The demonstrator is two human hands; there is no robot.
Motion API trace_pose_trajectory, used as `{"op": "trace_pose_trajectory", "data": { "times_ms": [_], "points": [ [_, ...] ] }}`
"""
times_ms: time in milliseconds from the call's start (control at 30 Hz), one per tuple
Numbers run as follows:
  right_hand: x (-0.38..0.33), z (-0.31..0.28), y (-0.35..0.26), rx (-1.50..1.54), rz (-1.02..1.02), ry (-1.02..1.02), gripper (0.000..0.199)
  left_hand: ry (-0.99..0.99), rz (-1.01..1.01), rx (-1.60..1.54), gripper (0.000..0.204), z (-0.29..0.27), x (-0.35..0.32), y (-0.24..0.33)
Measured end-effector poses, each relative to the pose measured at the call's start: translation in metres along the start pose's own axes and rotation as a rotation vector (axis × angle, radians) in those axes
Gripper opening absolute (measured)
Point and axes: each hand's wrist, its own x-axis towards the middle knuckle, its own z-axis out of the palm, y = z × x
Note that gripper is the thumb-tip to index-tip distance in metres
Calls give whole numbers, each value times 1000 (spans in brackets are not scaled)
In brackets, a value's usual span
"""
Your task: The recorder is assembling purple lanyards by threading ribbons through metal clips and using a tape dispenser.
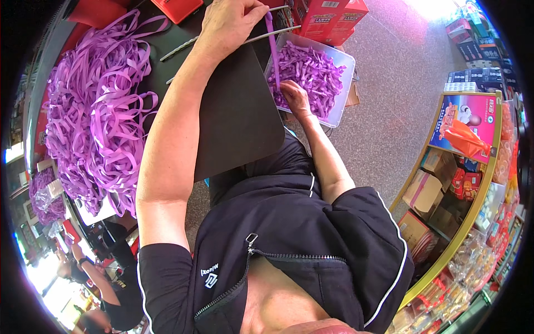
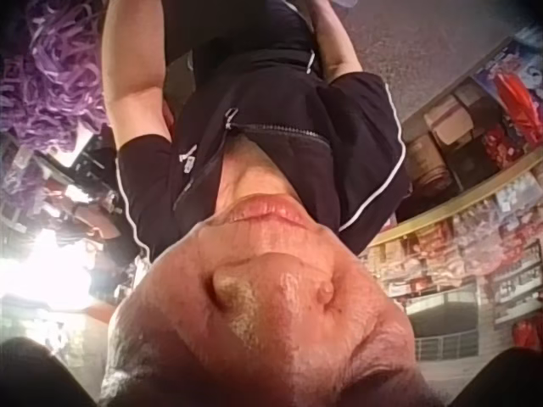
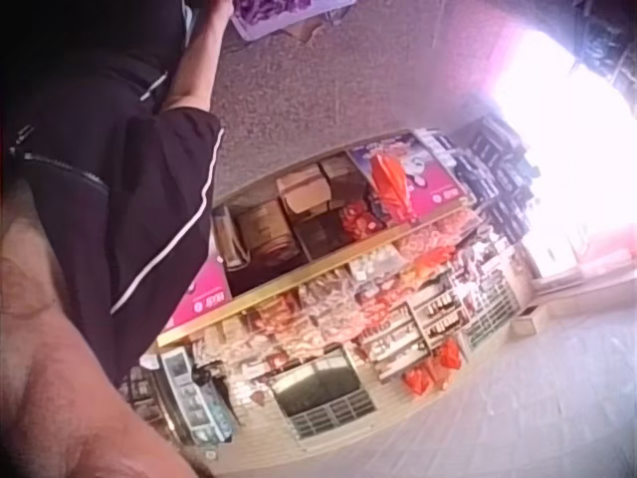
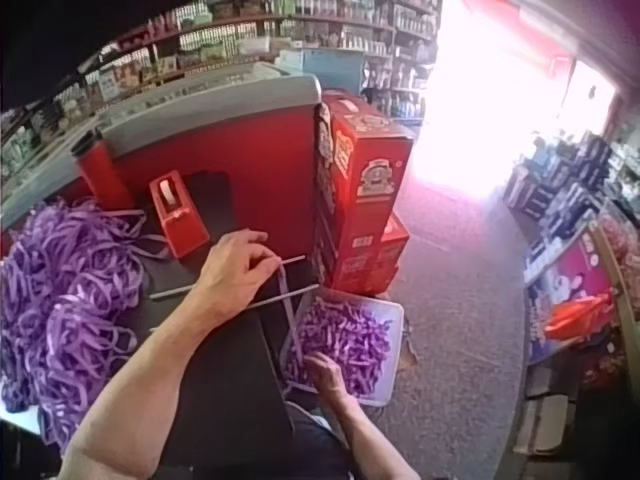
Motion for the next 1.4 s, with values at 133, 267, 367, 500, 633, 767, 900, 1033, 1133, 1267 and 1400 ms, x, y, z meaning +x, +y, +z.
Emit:
{"op": "trace_pose_trajectory", "data": {
  "times_ms": [133,267,367,500,633,767,900,1033,1133,1267,1400],
  "points": [
    [-8,-3,-1,-35,-92,-40,19,14,2,0,25,-1,-1,0],
    [-28,-8,-10,115,62,-89,24,12,4,-3,26,1,1,-3],
    [-41,-16,-19,198,132,-147,26,20,41,38,29,4,3,-10],
    [-58,-37,-39,238,131,-213,26,26,47,92,26,9,3,-20],
    [-83,-66,-61,172,20,-260,22,-16,12,135,35,20,8,-35],
    [-99,-103,-107,218,80,-341,16,-32,-9,110,37,14,5,-34],
    [-105,-125,-140,225,94,-351,16,-116,-35,123,38,4,6,-19],
    [-110,-119,-142,244,92,-324,16,57,8,145,35,13,5,-25],
    [-112,-113,-140,237,97,-328,17,93,15,126,33,16,7,-23],
    [-110,-108,-148,236,94,-344,16,42,-15,145,31,12,5,-21],
    [-110,-106,-153,235,116,-363,18,13,-34,146,32,11,6,-24]
  ]
}}
